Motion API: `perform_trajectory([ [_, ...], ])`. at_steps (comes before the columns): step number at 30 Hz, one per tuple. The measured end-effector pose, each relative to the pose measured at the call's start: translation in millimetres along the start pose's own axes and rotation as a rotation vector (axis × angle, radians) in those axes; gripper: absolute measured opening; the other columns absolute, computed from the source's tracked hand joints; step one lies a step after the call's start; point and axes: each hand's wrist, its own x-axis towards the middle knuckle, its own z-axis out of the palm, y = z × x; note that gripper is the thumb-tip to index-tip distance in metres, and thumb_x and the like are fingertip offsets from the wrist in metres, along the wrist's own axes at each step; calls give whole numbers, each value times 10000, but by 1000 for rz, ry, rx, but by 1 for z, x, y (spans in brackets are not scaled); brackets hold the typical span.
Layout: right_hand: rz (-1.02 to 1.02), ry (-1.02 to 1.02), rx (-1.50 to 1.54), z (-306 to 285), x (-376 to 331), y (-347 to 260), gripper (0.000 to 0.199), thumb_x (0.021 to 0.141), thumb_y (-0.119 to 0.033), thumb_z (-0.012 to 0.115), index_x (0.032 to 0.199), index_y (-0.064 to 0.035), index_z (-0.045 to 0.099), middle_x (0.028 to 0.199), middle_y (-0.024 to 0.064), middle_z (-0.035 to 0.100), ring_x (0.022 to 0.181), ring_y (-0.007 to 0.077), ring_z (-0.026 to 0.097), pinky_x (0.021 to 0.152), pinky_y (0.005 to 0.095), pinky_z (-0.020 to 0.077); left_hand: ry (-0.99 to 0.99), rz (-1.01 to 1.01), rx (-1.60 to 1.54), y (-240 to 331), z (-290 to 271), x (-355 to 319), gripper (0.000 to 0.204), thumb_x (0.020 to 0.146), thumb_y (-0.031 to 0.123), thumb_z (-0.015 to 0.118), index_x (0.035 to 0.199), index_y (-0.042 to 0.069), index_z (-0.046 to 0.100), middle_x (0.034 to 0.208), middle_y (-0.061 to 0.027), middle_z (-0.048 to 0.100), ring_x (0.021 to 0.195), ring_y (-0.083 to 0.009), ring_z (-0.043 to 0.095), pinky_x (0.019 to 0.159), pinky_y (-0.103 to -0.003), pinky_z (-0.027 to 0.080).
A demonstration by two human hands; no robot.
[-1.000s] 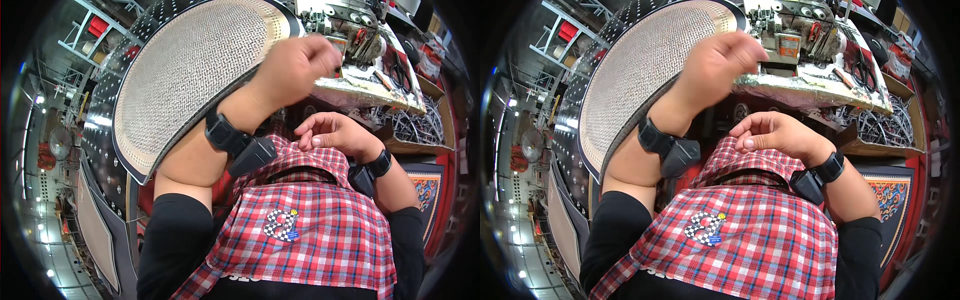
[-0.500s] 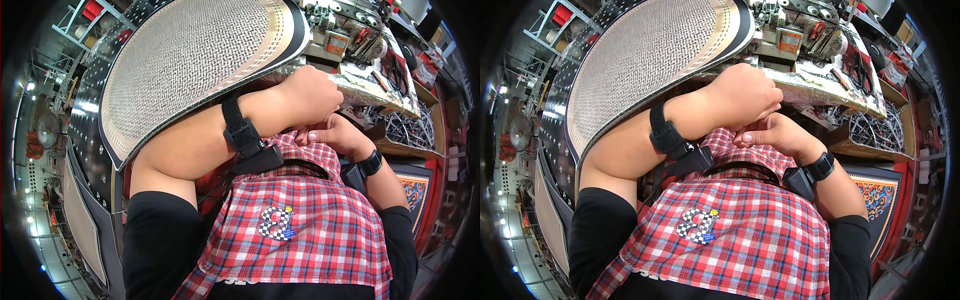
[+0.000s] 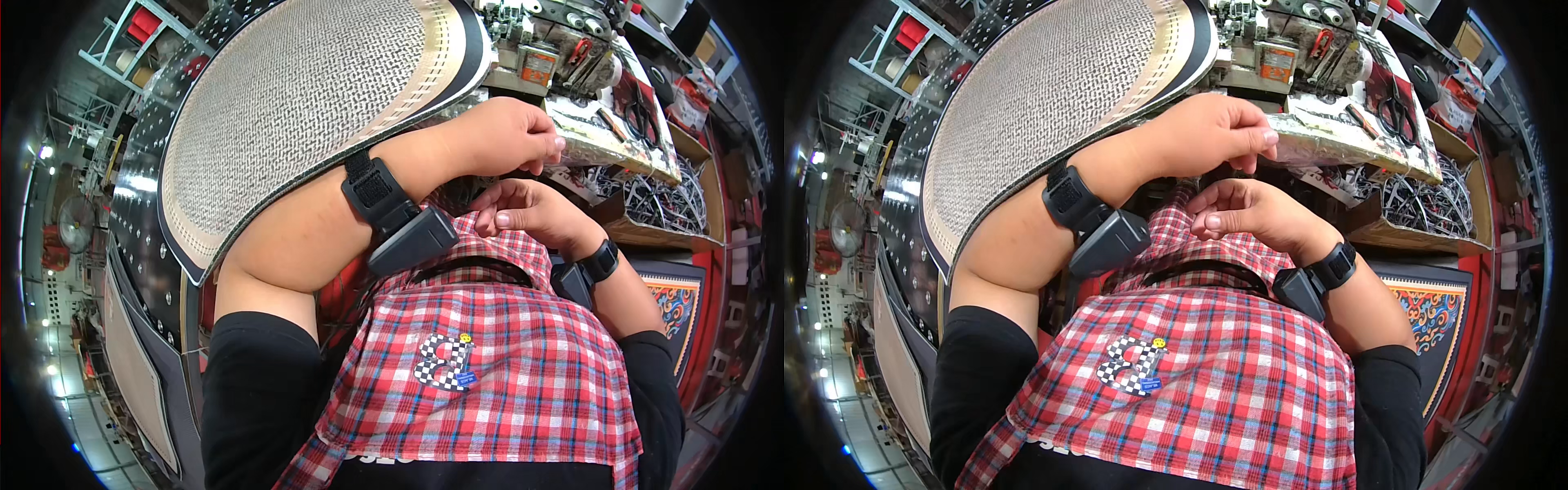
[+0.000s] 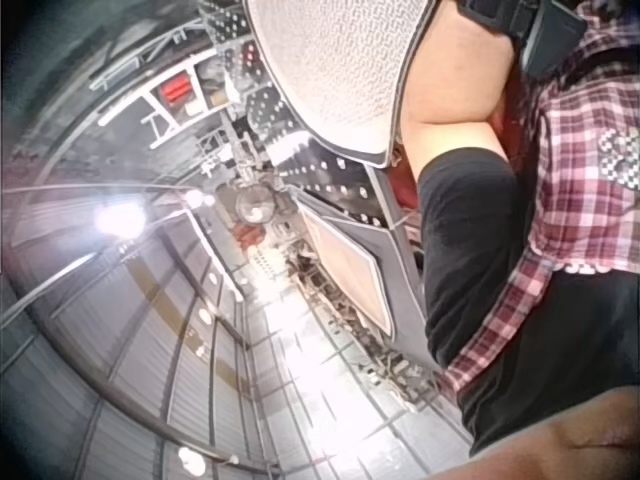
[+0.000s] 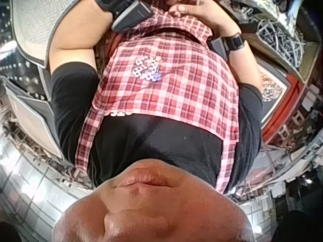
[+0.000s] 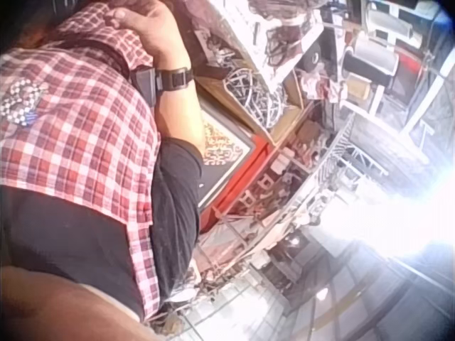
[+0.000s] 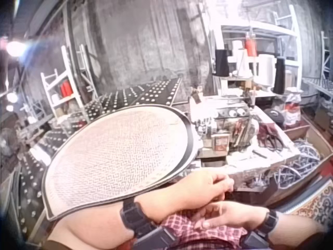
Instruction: Sewing edges of floor mats using an industrial sewing machine.
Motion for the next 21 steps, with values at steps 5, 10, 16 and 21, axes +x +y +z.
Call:
perform_trajectory([
  [5,-11,-20,17,0,-1,-2,273,792,-106,593,1025,20,525,916,77,594,872,135,558,802,263,435,29,-141,-636,8,-5,-1,250,875,243,455,856,29,583,666,8,559,602,-69,507,623,-206,433],
  [10,-7,-15,26,1,-1,0,256,794,-108,592,1015,7,532,909,70,599,863,123,558,796,256,433,74,-146,-877,4,-7,-2,246,877,229,439,856,27,577,686,7,552,628,-79,509,632,-232,439],
  [16,-7,-14,37,-1,-1,3,258,796,-114,591,1017,3,531,911,67,599,859,120,557,793,251,432,87,-149,-979,5,-7,0,230,874,211,431,865,32,575,674,17,536,655,-84,506,657,-242,435],
  [21,-13,-2,8,1,1,1,252,801,-121,584,1015,2,530,913,67,598,857,123,557,785,252,433,127,-142,-987,7,-10,-4,239,876,218,422,881,21,558,695,-1,530,646,-102,499,644,-243,428],
])
